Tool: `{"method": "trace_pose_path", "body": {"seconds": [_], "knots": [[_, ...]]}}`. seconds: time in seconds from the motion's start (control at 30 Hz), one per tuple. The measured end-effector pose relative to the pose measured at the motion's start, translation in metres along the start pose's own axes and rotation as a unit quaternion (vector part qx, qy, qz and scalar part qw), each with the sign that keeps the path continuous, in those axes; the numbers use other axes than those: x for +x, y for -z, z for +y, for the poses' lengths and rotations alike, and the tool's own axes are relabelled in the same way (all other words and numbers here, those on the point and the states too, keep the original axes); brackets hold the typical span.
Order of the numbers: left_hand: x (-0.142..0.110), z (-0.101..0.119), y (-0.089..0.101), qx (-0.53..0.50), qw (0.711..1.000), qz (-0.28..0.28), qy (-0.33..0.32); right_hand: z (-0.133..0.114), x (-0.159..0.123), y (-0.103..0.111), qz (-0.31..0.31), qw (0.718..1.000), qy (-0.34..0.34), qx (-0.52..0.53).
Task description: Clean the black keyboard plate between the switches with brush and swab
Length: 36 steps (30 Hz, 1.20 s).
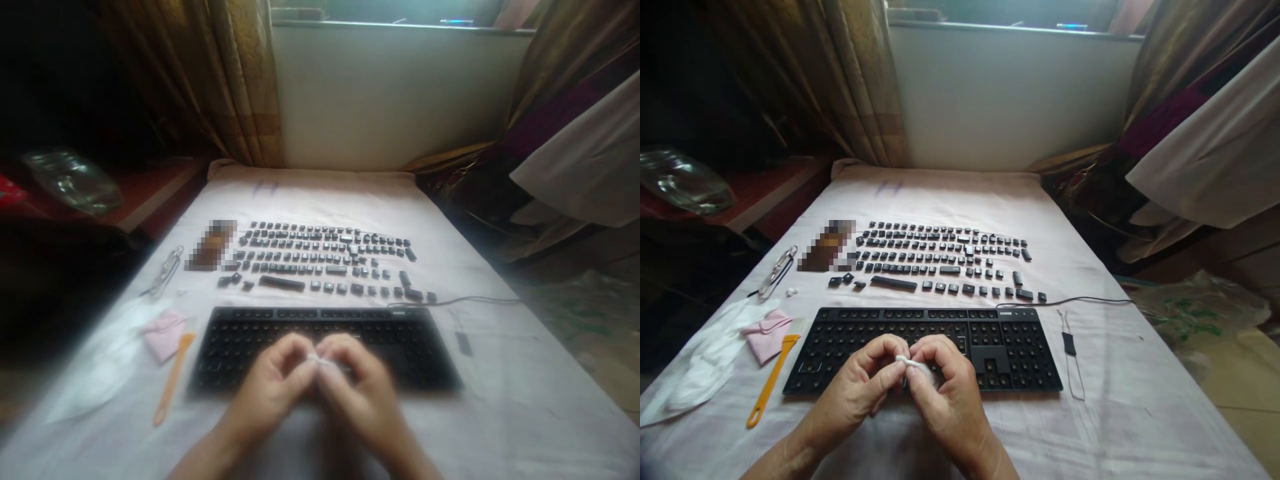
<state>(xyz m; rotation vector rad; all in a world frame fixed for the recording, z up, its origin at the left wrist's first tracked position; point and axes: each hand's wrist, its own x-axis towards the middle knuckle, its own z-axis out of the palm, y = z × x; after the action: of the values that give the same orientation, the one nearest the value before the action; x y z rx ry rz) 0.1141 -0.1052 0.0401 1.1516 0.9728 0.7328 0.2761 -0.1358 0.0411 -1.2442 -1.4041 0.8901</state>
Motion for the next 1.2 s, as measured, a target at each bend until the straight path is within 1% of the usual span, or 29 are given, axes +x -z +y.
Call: {"method": "trace_pose_path", "body": {"seconds": [0.07,0.13,0.2,0.3,0.4,0.57,0.73,0.8,1.03,1.1,1.2], "knots": [[-0.001,0.001,-0.004,-0.011,1.0,-0.018,0.009,0.0,0.002,0.004,0.002,0.999,0.032,0.002],[-0.001,0.002,-0.009,-0.022,0.999,-0.027,0.027,0.001,0.002,0.007,-0.001,0.999,0.043,0.0],[-0.001,0.002,-0.013,-0.028,0.998,-0.02,0.046,0.003,0.001,0.01,-0.013,0.999,0.031,-0.007],[0.0,0.001,-0.016,-0.042,0.997,-0.001,0.063,0.008,-0.003,0.012,-0.025,1.0,-0.011,-0.012],[0.0,0.002,-0.018,-0.036,0.997,0.002,0.072,0.012,-0.006,0.012,-0.014,0.999,-0.037,0.005],[-0.005,0.001,-0.016,-0.046,0.995,0.019,0.087,0.014,-0.012,0.004,0.017,0.999,-0.038,0.035],[-0.013,-0.002,-0.01,-0.029,0.996,0.01,0.084,0.011,-0.018,-0.006,0.043,0.998,-0.036,0.038],[-0.016,-0.003,-0.007,-0.031,0.997,0.011,0.076,0.008,-0.02,-0.01,0.052,0.998,-0.021,0.026],[-0.019,-0.01,0.006,-0.033,0.997,0.022,0.063,0.002,-0.022,-0.014,0.047,0.994,0.093,-0.016],[-0.019,-0.009,0.008,-0.037,0.998,0.021,0.048,0.003,-0.023,-0.015,0.048,0.992,0.112,-0.036],[-0.021,-0.006,0.008,-0.052,0.998,0.035,0.016,0.002,-0.024,-0.017,0.049,0.989,0.124,-0.057]]}}
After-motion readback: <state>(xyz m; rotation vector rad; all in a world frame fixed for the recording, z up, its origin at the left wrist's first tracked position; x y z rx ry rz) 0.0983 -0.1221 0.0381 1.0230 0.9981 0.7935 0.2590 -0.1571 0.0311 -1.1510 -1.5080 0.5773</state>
